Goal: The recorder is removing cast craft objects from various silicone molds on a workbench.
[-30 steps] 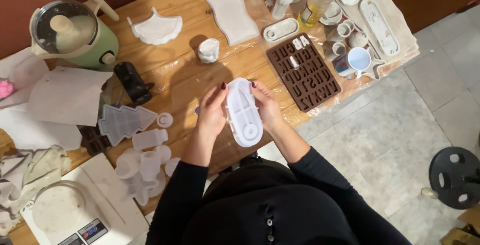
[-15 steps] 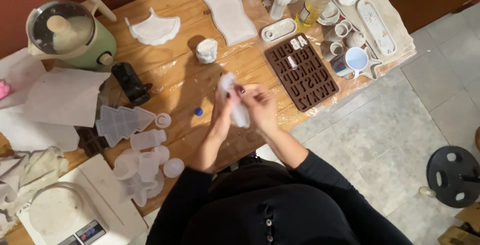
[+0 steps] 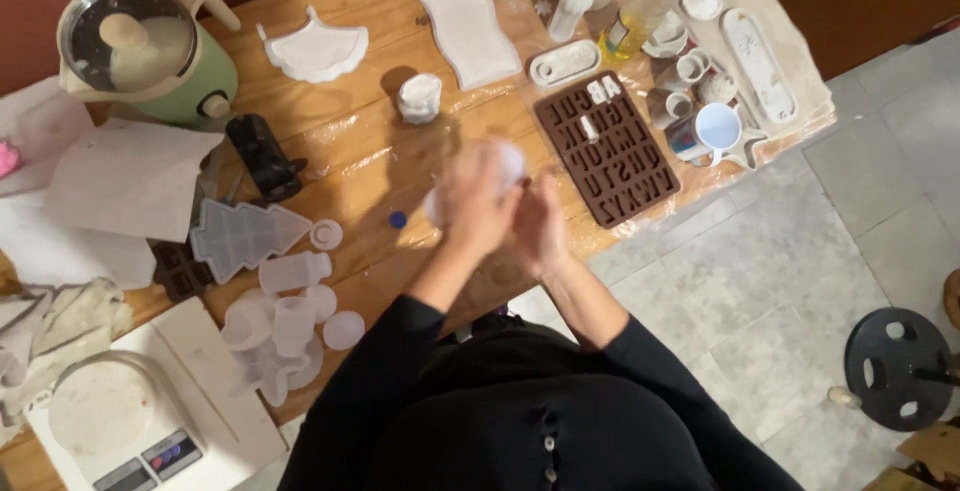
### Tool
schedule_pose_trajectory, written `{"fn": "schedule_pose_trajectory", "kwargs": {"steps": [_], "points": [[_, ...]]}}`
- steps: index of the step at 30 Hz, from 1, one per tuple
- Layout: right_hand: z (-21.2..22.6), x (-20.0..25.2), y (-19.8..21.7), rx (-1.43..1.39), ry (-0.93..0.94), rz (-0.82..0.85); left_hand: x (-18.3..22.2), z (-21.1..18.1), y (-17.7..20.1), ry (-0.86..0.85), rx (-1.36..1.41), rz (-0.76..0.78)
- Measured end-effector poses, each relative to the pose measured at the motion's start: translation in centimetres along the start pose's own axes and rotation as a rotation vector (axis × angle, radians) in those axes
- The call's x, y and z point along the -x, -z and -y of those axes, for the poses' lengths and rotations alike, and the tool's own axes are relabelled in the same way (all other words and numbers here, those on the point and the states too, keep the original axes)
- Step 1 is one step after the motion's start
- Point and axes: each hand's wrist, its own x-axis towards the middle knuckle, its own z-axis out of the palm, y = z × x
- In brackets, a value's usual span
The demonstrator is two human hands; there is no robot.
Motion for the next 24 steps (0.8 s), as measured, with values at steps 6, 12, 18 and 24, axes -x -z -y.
{"fn": "schedule_pose_trajectory", "kwargs": {"steps": [6,12,18,24], "points": [[3.1,0.3,-2.9,-0.178,-0.391,0.273,-0.2,1.1,-1.2,-0.209,-0.174,0.048],[1.6,0.1,-2.1,-0.214,-0.496,0.269,0.4,-0.1,-2.0,-0.236,-0.082,-0.029],[1.3,-0.1,-1.2,-0.134,-0.413,0.252,0.5,1.2,-2.7,-0.207,-0.123,0.095],[0.8,-3.3,2.8,0.36,-0.307,-0.063,1.0,4.8,-3.0,0.078,0.177,0.317]]}}
